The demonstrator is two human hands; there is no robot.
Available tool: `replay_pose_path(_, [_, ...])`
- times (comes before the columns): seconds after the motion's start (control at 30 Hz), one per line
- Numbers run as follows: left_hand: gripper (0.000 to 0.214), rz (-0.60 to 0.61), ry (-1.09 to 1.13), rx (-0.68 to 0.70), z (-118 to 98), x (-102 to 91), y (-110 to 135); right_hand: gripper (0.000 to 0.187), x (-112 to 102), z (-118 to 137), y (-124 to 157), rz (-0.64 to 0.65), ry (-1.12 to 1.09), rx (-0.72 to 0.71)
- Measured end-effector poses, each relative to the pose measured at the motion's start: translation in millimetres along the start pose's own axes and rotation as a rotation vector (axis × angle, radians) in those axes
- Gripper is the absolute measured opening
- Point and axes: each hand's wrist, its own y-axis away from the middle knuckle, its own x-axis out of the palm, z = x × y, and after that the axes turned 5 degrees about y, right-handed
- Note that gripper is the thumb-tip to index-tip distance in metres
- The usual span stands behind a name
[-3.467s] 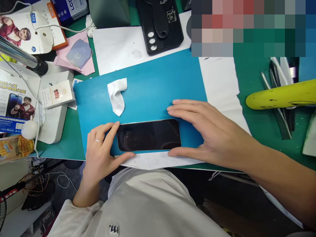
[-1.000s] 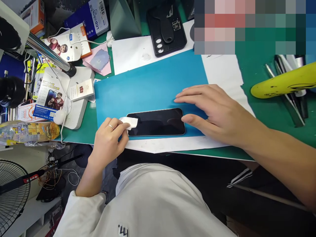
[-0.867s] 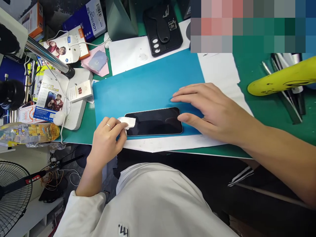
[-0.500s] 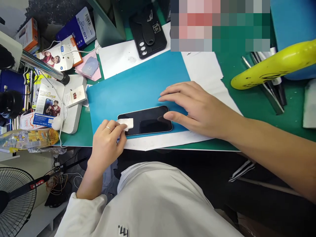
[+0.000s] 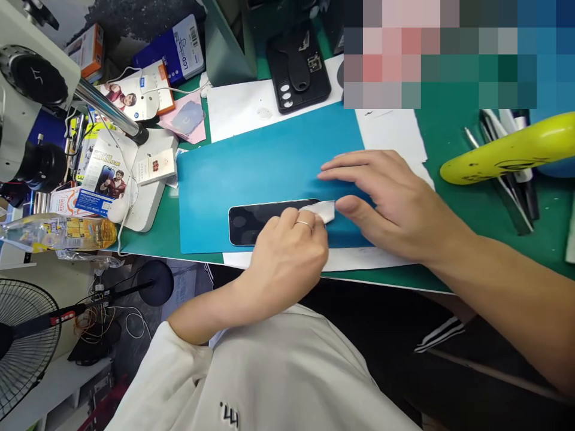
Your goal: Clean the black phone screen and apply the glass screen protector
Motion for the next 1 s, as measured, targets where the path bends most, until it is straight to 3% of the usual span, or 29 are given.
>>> replay_pose_path(0.2, [0.024,0.048,0.065,0.017,-1,-1.4,-2,0.056,0,-3,0,-0.029,0.007,0.018])
replay_pose_path(0.37, [0.027,0.089,0.085,-0.084,32,-13.3,22,0.053,-1,0,-2,-0.009,-0.007,0.068])
replay_pose_path(0.57, [0.032,-0.028,0.065,-0.217,64,-19.6,60,0.051,-1,1,-5,0.010,-0.038,0.096])
replay_pose_path(0.73, [0.033,-0.031,0.014,-0.213,55,-16.4,66,0.053,-1,-1,-4,0.021,-0.040,0.103])
replay_pose_path(1.0, [0.028,0.012,-0.019,-0.111,24,-6.3,30,0.048,0,0,-2,0.035,-0.027,0.068])
